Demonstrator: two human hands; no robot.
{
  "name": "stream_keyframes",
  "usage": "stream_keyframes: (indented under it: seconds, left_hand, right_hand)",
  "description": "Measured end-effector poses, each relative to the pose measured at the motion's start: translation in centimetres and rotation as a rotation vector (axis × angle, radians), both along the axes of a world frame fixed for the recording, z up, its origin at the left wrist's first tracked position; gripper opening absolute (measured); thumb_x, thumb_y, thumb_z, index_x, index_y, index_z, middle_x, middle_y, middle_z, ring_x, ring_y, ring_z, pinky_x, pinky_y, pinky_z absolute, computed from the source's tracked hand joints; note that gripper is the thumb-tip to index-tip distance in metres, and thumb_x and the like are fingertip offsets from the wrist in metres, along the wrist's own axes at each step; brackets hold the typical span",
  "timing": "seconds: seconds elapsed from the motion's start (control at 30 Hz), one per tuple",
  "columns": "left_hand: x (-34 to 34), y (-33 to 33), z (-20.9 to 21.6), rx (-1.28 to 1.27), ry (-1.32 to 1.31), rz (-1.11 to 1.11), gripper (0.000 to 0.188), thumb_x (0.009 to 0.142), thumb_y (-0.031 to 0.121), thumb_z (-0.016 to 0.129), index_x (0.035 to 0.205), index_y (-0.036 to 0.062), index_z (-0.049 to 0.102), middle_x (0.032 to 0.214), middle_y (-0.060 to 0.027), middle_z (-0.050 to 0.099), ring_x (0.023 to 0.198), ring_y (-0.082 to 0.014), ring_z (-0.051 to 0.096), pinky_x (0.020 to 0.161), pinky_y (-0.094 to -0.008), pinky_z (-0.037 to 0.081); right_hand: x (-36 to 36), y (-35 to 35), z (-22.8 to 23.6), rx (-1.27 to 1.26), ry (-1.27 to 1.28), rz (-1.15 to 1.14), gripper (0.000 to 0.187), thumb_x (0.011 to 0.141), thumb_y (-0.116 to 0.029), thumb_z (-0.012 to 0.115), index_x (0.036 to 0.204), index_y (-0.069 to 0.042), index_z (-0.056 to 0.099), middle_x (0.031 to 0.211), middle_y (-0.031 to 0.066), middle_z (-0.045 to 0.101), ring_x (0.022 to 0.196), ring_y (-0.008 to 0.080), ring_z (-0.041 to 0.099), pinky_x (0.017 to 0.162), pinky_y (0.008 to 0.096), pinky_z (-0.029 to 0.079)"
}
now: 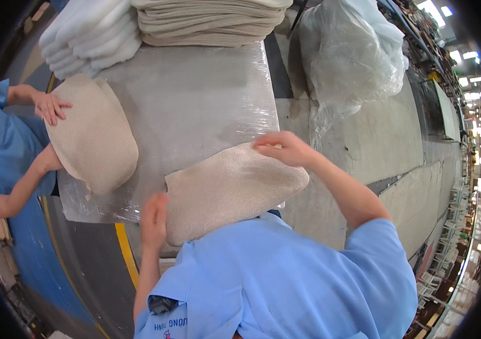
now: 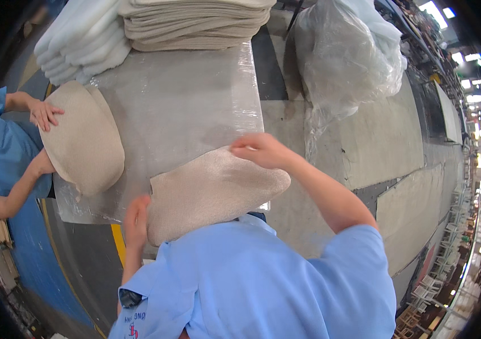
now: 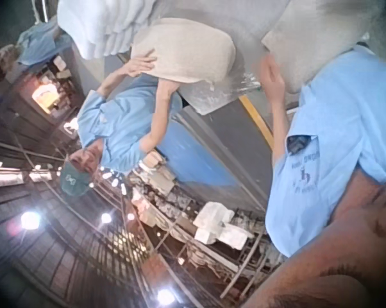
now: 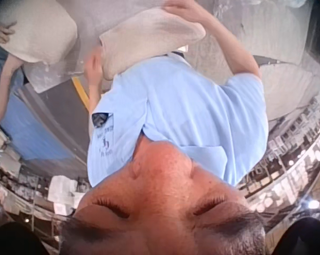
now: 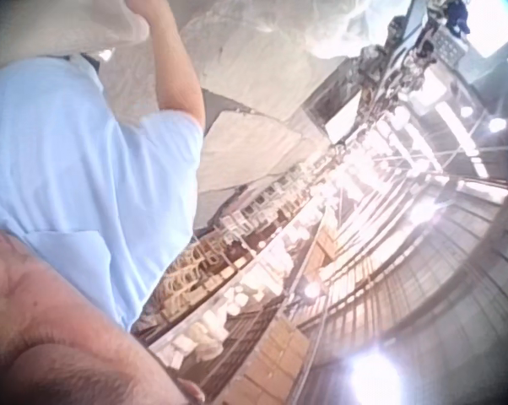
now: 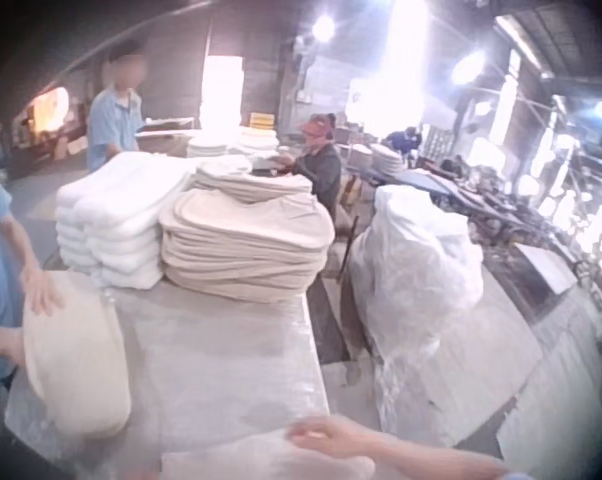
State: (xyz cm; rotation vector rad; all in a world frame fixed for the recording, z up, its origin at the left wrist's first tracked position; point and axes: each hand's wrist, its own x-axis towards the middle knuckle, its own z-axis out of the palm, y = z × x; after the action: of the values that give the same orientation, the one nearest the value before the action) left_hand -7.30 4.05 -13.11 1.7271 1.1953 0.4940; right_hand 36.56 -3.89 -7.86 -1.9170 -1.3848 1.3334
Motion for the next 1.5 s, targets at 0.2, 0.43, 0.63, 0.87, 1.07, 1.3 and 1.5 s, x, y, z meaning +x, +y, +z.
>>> stream_keyframes:
  seconds: [0.2, 0.43, 0.63, 0.87, 1.07, 1.3, 1.5]
  left_hand:
    - [-0.6, -5.8, -1.0, 0.128, -0.211, 0.034, 0.04, 0.113, 0.025, 0.046, 0.111, 0.0001, 0.077, 0.125, -0.0142, 0.076, 0.131, -0.034, 0.063, 0.123, -0.0512, 0.034]
    - [0.7, -3.7, -1.7, -0.084, -0.282, 0.254, 0.056, 0.115, 0.032, 0.041, 0.096, -0.0046, 0.078, 0.11, -0.0166, 0.08, 0.127, -0.0328, 0.065, 0.118, -0.047, 0.04]
    - [2.6, 0.7, 0.0, -0.244, -0.275, 0.42, 0.067, 0.114, 0.043, 0.04, 0.087, -0.0065, 0.076, 0.099, -0.0205, 0.08, 0.102, -0.0298, 0.073, 0.102, -0.0403, 0.05]
    - [4.3, 5.8, 0.8, -0.416, -0.332, 0.482, 0.069, 0.113, 0.048, 0.039, 0.082, -0.004, 0.072, 0.09, -0.0194, 0.078, 0.087, -0.0263, 0.072, 0.087, -0.0393, 0.055]
    - [2.9, 6.4, -1.2, -0.429, -0.674, 0.531, 0.06, 0.111, 0.048, 0.042, 0.092, -0.001, 0.072, 0.093, -0.0165, 0.077, 0.09, -0.0273, 0.072, 0.087, -0.0419, 0.056]
    - [2.6, 7.3, 0.3, -0.797, -0.968, 0.382, 0.052, 0.103, 0.046, 0.052, 0.137, 0.0082, 0.065, 0.137, -0.0107, 0.069, 0.125, -0.0323, 0.066, 0.103, -0.0524, 0.055]
    - [7.7, 3.6, -4.7, -1.028, -0.865, 0.238, 0.058, 0.106, 0.047, 0.045, 0.151, 0.0121, 0.055, 0.151, -0.011, 0.06, 0.138, -0.0353, 0.057, 0.111, -0.0591, 0.051]
  right_hand:
    - [0.0, -9.9, -1.2, 0.09, 0.415, -0.411, 0.05, 0.113, -0.041, 0.05, 0.119, 0.002, 0.076, 0.116, 0.0146, 0.077, 0.106, 0.0222, 0.07, 0.099, 0.038, 0.055]
    - [0.1, -10.6, -7.4, 0.293, 0.797, -0.851, 0.08, 0.113, -0.062, 0.034, 0.096, 0.003, 0.076, 0.103, 0.02, 0.078, 0.099, 0.0274, 0.073, 0.093, 0.0389, 0.058]
    - [1.4, -7.3, -11.0, 0.351, 1.002, -0.939, 0.089, 0.109, -0.071, 0.027, 0.092, 0.002, 0.074, 0.094, 0.0203, 0.078, 0.089, 0.0296, 0.074, 0.088, 0.0413, 0.059]
    - [1.6, -4.8, -15.7, 0.376, 0.995, -1.034, 0.088, 0.106, -0.077, 0.029, 0.083, -0.002, 0.071, 0.084, 0.0141, 0.076, 0.078, 0.0238, 0.073, 0.079, 0.0353, 0.058]
    - [1.1, -3.8, -14.2, 0.411, 0.872, -1.223, 0.087, 0.108, -0.075, 0.029, 0.084, -0.003, 0.071, 0.078, 0.0071, 0.072, 0.073, 0.0184, 0.066, 0.074, 0.0315, 0.053]
    - [-0.7, -1.0, 7.6, 0.778, 0.841, -0.519, 0.067, 0.113, -0.053, 0.035, 0.123, 0.003, 0.071, 0.117, 0.0151, 0.075, 0.103, 0.021, 0.07, 0.093, 0.0325, 0.053]
    - [-3.0, -1.9, 13.1, 0.76, 0.848, -0.2, 0.059, 0.112, -0.035, 0.036, 0.158, -0.001, 0.049, 0.152, 0.0108, 0.058, 0.135, 0.0203, 0.054, 0.117, 0.0341, 0.038]
